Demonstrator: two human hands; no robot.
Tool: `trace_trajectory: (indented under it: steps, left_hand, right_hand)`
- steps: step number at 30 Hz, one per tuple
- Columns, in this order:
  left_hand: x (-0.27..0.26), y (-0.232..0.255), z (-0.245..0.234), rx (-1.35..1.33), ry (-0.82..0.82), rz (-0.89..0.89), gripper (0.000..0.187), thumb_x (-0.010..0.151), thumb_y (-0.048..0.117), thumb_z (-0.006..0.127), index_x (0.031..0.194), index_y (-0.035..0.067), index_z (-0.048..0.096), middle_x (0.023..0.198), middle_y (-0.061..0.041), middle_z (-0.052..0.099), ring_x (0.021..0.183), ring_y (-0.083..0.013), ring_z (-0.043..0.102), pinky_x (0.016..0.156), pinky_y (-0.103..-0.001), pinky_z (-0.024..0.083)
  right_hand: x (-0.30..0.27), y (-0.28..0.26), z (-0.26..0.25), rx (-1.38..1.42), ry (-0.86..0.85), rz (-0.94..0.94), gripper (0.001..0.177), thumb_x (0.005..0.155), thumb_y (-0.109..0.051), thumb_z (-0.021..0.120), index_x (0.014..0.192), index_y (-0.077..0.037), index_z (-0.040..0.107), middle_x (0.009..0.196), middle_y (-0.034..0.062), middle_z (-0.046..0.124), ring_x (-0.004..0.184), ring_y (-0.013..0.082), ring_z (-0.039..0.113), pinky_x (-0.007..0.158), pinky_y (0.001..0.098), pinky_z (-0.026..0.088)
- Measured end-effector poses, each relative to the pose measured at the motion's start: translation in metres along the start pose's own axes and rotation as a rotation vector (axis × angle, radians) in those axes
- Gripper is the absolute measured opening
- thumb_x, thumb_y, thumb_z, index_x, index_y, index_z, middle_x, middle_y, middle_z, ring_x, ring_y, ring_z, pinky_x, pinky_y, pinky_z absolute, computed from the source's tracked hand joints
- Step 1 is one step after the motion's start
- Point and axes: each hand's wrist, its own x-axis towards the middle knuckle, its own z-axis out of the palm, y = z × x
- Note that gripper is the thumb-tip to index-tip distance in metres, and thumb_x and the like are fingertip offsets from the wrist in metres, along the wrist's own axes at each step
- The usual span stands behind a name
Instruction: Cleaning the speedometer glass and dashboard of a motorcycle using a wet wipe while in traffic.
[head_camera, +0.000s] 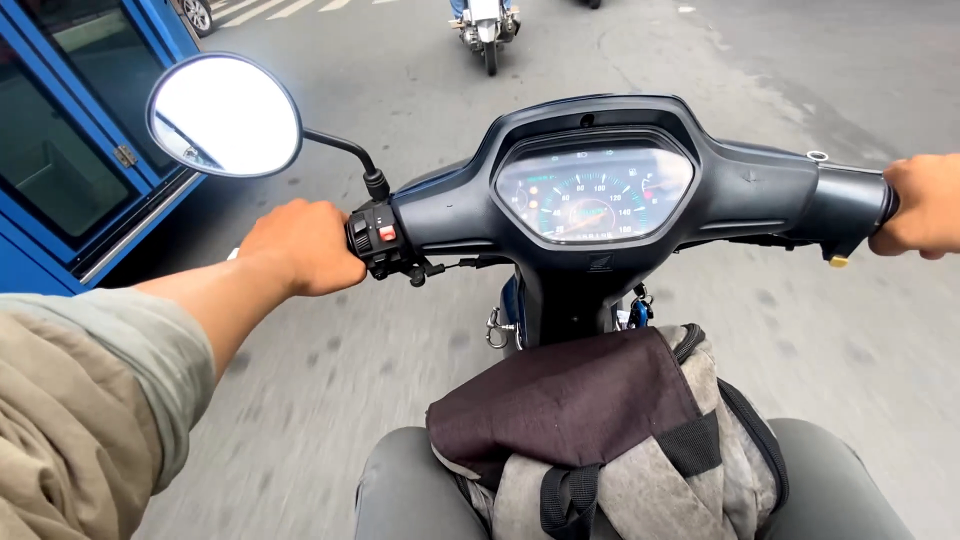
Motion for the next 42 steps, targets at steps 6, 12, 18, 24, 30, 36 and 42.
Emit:
trace_trajectory:
  steps: [6, 12, 18, 24, 30, 36, 42]
  left_hand:
    - [-0.003, 0.0, -0.003, 0.009, 0.0, -0.01, 0.035, 0.073, 0.022, 0.067, 0.105, 0.013, 0.078, 0.104, -0.018, 0.077, 0.099, -0.039, 0.072, 0.087, -0.047, 0.059]
    - [-0.004, 0.002, -0.002, 0.04, 0.012, -0.019, 0.036, 0.073, 0.024, 0.07, 0.105, 0.01, 0.079, 0.106, -0.018, 0.076, 0.102, -0.0383, 0.072, 0.087, -0.046, 0.059]
    - [-0.007, 0.008, -0.006, 0.051, 0.006, -0.051, 0.036, 0.075, 0.025, 0.068, 0.106, 0.01, 0.08, 0.107, -0.018, 0.077, 0.102, -0.0394, 0.072, 0.088, -0.046, 0.059]
    - [-0.001, -0.002, 0.008, 0.081, 0.017, -0.014, 0.036, 0.073, 0.025, 0.069, 0.105, 0.013, 0.08, 0.104, -0.018, 0.076, 0.102, -0.0386, 0.071, 0.089, -0.045, 0.057]
    - [0.0, 0.005, 0.003, 0.074, 0.044, -0.011, 0.035, 0.076, 0.027, 0.069, 0.105, 0.011, 0.08, 0.102, -0.019, 0.077, 0.097, -0.0382, 0.073, 0.085, -0.046, 0.059]
    - [0.001, 0.0, 0.004, 0.048, 0.049, -0.019, 0.035, 0.074, 0.026, 0.07, 0.104, 0.011, 0.079, 0.099, -0.018, 0.077, 0.095, -0.0373, 0.074, 0.085, -0.045, 0.059]
    - [-0.003, 0.0, 0.002, 0.048, 0.04, -0.01, 0.034, 0.075, 0.027, 0.069, 0.103, 0.012, 0.08, 0.1, -0.018, 0.077, 0.096, -0.0371, 0.074, 0.086, -0.045, 0.059]
  right_hand:
    - [0.023, 0.027, 0.048, -0.027, 0.213, -0.182, 0.043, 0.046, -0.027, 0.09, 0.086, -0.015, 0.08, 0.069, 0.0054, 0.073, 0.066, 0.0198, 0.073, 0.066, 0.0361, 0.061]
    - [-0.042, -0.019, -0.004, -0.073, 0.276, -0.102, 0.041, 0.062, -0.031, 0.084, 0.102, -0.021, 0.082, 0.075, 0.006, 0.081, 0.065, 0.0215, 0.079, 0.068, 0.0342, 0.064]
    - [-0.031, -0.01, 0.017, 0.116, 0.432, -0.193, 0.041, 0.065, -0.024, 0.079, 0.106, -0.019, 0.082, 0.069, 0.0066, 0.078, 0.065, 0.0207, 0.077, 0.069, 0.0345, 0.064]
    - [-0.015, -0.011, 0.027, -0.082, 0.262, -0.092, 0.032, 0.066, -0.021, 0.089, 0.097, -0.014, 0.083, 0.072, 0.0086, 0.079, 0.067, 0.0228, 0.077, 0.074, 0.036, 0.064]
    - [0.034, 0.026, 0.081, 0.331, 0.502, -0.399, 0.015, 0.067, 0.003, 0.081, 0.078, 0.009, 0.074, 0.062, 0.0169, 0.071, 0.054, 0.0202, 0.074, 0.057, 0.0317, 0.062]
    - [0.015, 0.015, 0.057, 0.277, 0.507, -0.392, 0.021, 0.061, 0.0, 0.087, 0.077, 0.008, 0.076, 0.061, 0.0166, 0.072, 0.053, 0.0202, 0.074, 0.06, 0.0319, 0.063]
    - [-0.006, 0.001, 0.028, 0.108, 0.412, -0.19, 0.02, 0.07, -0.014, 0.087, 0.085, -0.003, 0.08, 0.063, 0.0153, 0.075, 0.056, 0.0239, 0.076, 0.064, 0.0341, 0.064]
